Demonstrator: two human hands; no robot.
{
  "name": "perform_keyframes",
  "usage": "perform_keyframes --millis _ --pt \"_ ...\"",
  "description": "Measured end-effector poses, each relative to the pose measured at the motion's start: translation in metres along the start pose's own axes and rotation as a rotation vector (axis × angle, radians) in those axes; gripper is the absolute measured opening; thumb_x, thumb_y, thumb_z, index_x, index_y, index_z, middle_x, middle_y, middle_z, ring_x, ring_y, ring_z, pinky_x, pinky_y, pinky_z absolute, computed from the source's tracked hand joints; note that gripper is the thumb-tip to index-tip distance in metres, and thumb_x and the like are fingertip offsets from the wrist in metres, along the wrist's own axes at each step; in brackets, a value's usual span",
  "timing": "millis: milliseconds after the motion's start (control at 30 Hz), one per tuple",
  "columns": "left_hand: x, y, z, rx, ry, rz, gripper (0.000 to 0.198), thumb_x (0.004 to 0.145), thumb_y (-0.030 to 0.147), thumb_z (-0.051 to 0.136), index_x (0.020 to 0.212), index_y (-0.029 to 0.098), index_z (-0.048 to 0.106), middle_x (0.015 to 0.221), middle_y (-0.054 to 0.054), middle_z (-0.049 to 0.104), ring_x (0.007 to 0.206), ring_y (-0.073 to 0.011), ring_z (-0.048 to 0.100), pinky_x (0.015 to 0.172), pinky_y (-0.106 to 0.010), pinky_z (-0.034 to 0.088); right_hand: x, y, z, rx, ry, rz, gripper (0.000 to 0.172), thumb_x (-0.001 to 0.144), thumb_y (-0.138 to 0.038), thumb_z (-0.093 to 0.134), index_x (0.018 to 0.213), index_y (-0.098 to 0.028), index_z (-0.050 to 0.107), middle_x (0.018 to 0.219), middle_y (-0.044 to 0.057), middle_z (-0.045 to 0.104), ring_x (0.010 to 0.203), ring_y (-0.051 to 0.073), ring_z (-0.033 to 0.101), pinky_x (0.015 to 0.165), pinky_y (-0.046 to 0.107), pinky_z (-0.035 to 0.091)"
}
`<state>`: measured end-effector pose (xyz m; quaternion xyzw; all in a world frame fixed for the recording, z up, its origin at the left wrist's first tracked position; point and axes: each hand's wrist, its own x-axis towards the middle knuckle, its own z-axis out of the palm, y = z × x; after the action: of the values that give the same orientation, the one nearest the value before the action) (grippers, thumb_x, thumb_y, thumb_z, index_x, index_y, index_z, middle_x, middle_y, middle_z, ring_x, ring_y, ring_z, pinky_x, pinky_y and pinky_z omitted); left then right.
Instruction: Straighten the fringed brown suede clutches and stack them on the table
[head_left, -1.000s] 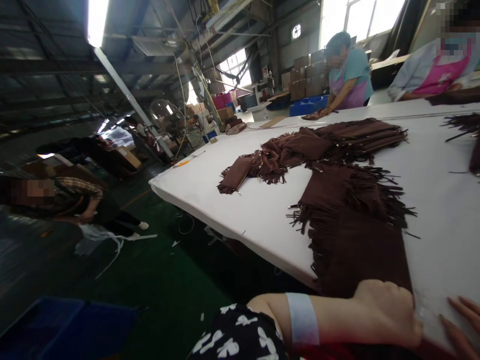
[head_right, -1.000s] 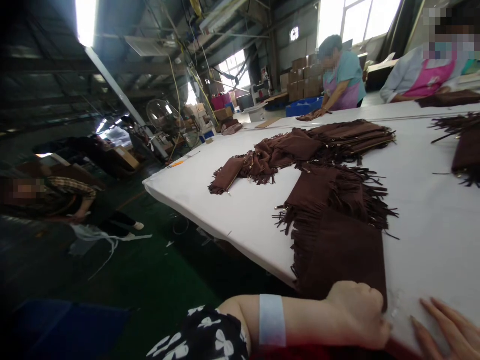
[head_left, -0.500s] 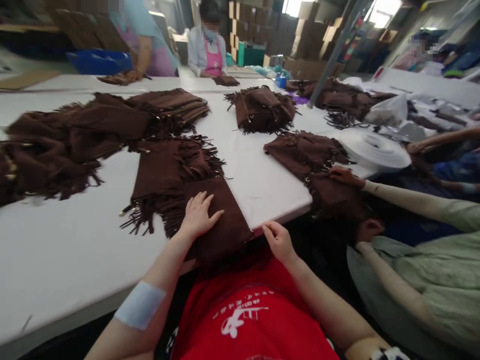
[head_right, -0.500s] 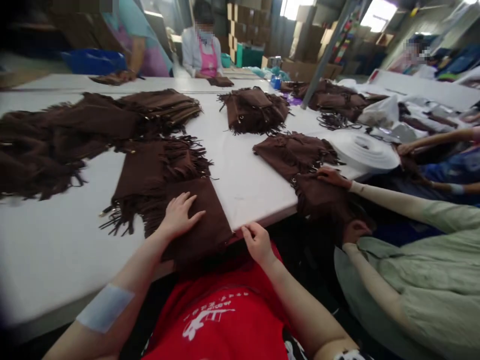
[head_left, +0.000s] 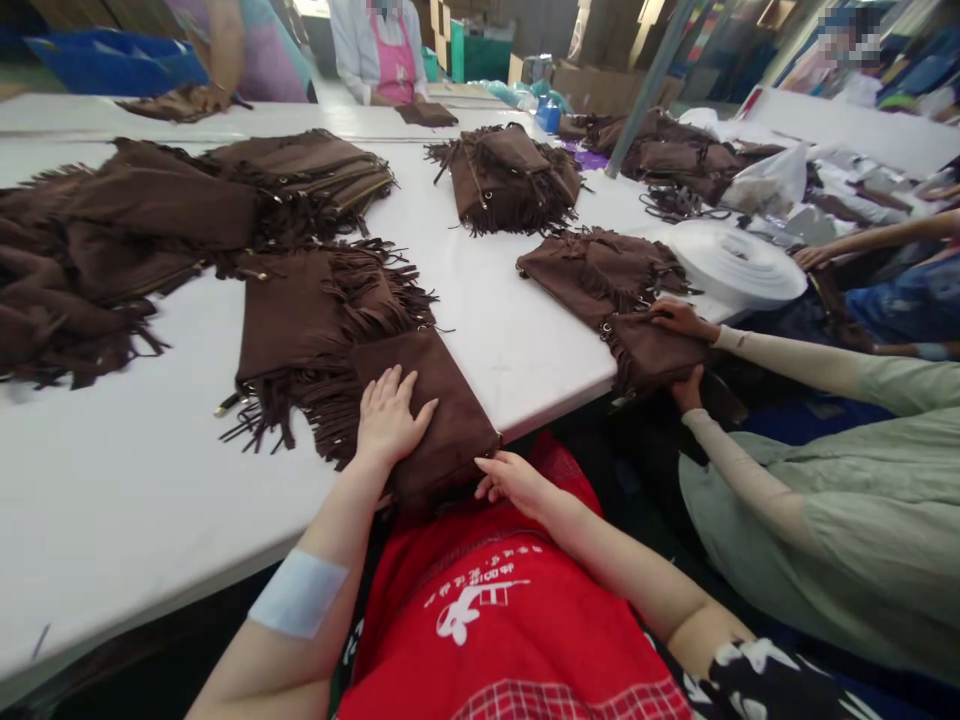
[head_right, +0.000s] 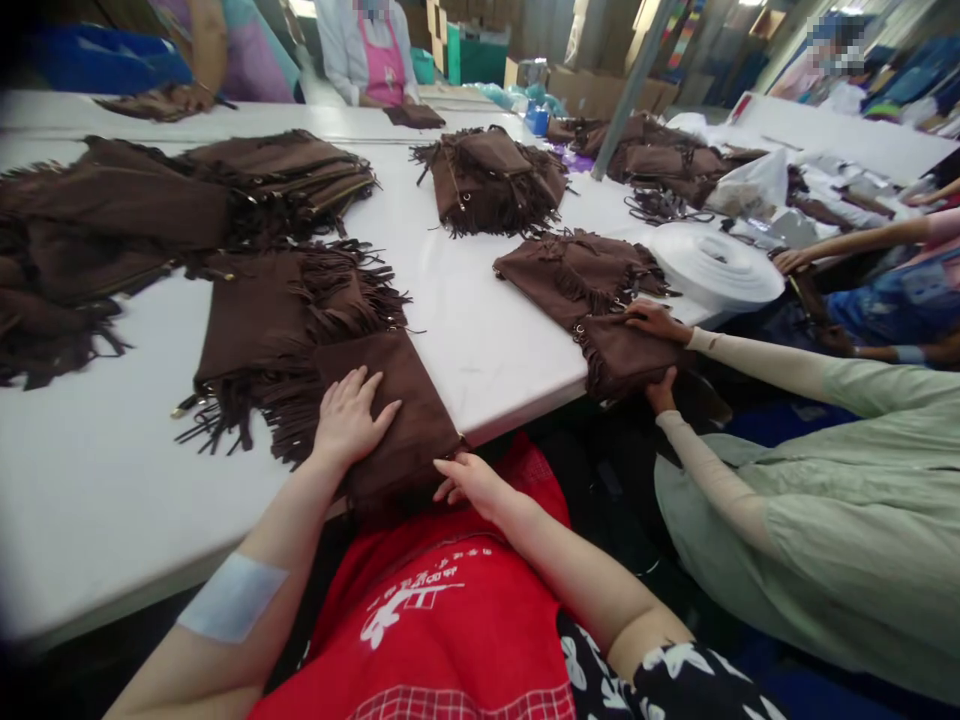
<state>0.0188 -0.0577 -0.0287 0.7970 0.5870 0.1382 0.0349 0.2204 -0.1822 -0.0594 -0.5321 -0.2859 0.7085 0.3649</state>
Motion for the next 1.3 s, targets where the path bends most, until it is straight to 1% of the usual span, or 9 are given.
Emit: perform_keyframes --millis 200,333,567,767,833,933,1000,1067,1300 --pt "-0.001 0.001 -0.001 0.006 0.014 0.007 0.065 0.093 0.057 0.036 0.142 0.015 0.048 0.155 -0.014 0.038 0.145 -0.0276 0.033 0.121 -0.046 0.022 -0.005 0.013 0.003 -0.053 -0.084 0.010 0.015 0.063 -0.030 0.061 0.068 -0.016 0.058 0.056 0.000 0.063 0.038 0.006 0.045 0.038 0.019 0.028" --pt "-0.001 -0.001 -0.001 -0.013 0.019 -0.004 0.063 0.093 0.056 0.037 0.141 0.017 0.049 0.155 -0.013 0.039 0.145 -0.0269 0.032 0.122 -0.045 0.022 -0.010 0.017 -0.004 -0.077 0.022 -0.015 0.015 0.067 -0.030 0.055 0.073 -0.017 0.061 0.052 -0.003 0.059 0.039 0.008 0.044 0.038 0.019 0.028" --pt "0.000 -0.001 0.000 0.021 0.014 -0.009 0.062 0.094 0.055 0.036 0.141 0.017 0.049 0.154 -0.012 0.040 0.144 -0.0275 0.034 0.121 -0.046 0.024 0.010 0.039 -0.022 -0.556 0.127 0.032 0.015 0.078 -0.015 0.049 0.065 -0.018 0.056 0.041 -0.005 0.050 0.036 0.009 0.045 0.041 0.020 0.032" --pt "0.001 -0.002 0.000 0.051 0.008 -0.008 0.063 0.094 0.055 0.035 0.141 0.016 0.050 0.154 -0.013 0.041 0.143 -0.0279 0.035 0.121 -0.046 0.025 0.018 0.042 -0.058 -0.615 0.227 0.089 0.022 0.080 -0.009 0.041 0.067 -0.018 0.056 0.046 -0.001 0.056 0.035 0.011 0.045 0.042 0.023 0.035" --pt "0.001 -0.002 0.000 0.050 0.006 -0.009 0.062 0.094 0.055 0.036 0.141 0.016 0.050 0.154 -0.013 0.041 0.143 -0.0281 0.036 0.120 -0.046 0.026 0.013 0.031 -0.068 -0.643 0.336 -0.022 0.019 0.079 -0.009 0.043 0.075 -0.018 0.060 0.066 0.003 0.067 0.050 0.013 0.056 0.054 0.026 0.046" --pt "0.001 -0.001 -0.002 0.044 0.006 -0.012 0.061 0.094 0.054 0.036 0.140 0.016 0.050 0.154 -0.014 0.041 0.142 -0.0287 0.036 0.120 -0.048 0.027 0.003 0.011 -0.066 -0.689 0.472 -0.396 0.022 0.076 -0.012 0.052 0.092 -0.020 0.065 0.098 0.007 0.071 0.087 0.019 0.066 0.081 0.031 0.052" --pt "0.001 0.000 -0.003 0.040 0.010 -0.012 0.061 0.094 0.054 0.035 0.140 0.016 0.050 0.153 -0.014 0.042 0.142 -0.0292 0.036 0.120 -0.049 0.027 0.002 0.001 -0.057 -0.671 0.415 -0.565 0.024 0.075 -0.016 0.058 0.097 -0.021 0.067 0.103 0.007 0.071 0.097 0.022 0.065 0.087 0.034 0.052" --pt "0.001 0.000 -0.002 0.035 0.010 -0.011 0.061 0.094 0.053 0.036 0.139 0.016 0.051 0.152 -0.014 0.042 0.142 -0.0296 0.036 0.120 -0.049 0.026 0.004 -0.004 -0.046 -0.553 0.272 -0.547 0.023 0.075 -0.021 0.063 0.098 -0.021 0.067 0.101 0.006 0.072 0.095 0.022 0.066 0.087 0.034 0.053" --pt "0.000 -0.001 -0.006 -0.040 -0.002 -0.019 0.059 0.091 0.050 0.042 0.137 0.014 0.051 0.151 -0.014 0.044 0.142 -0.0292 0.036 0.120 -0.047 0.026 -0.001 -0.014 -0.039 -0.104 -0.152 -0.023 0.029 0.080 -0.042 0.066 0.086 -0.013 0.068 0.069 0.004 0.071 0.054 0.011 0.059 0.050 0.021 0.043"
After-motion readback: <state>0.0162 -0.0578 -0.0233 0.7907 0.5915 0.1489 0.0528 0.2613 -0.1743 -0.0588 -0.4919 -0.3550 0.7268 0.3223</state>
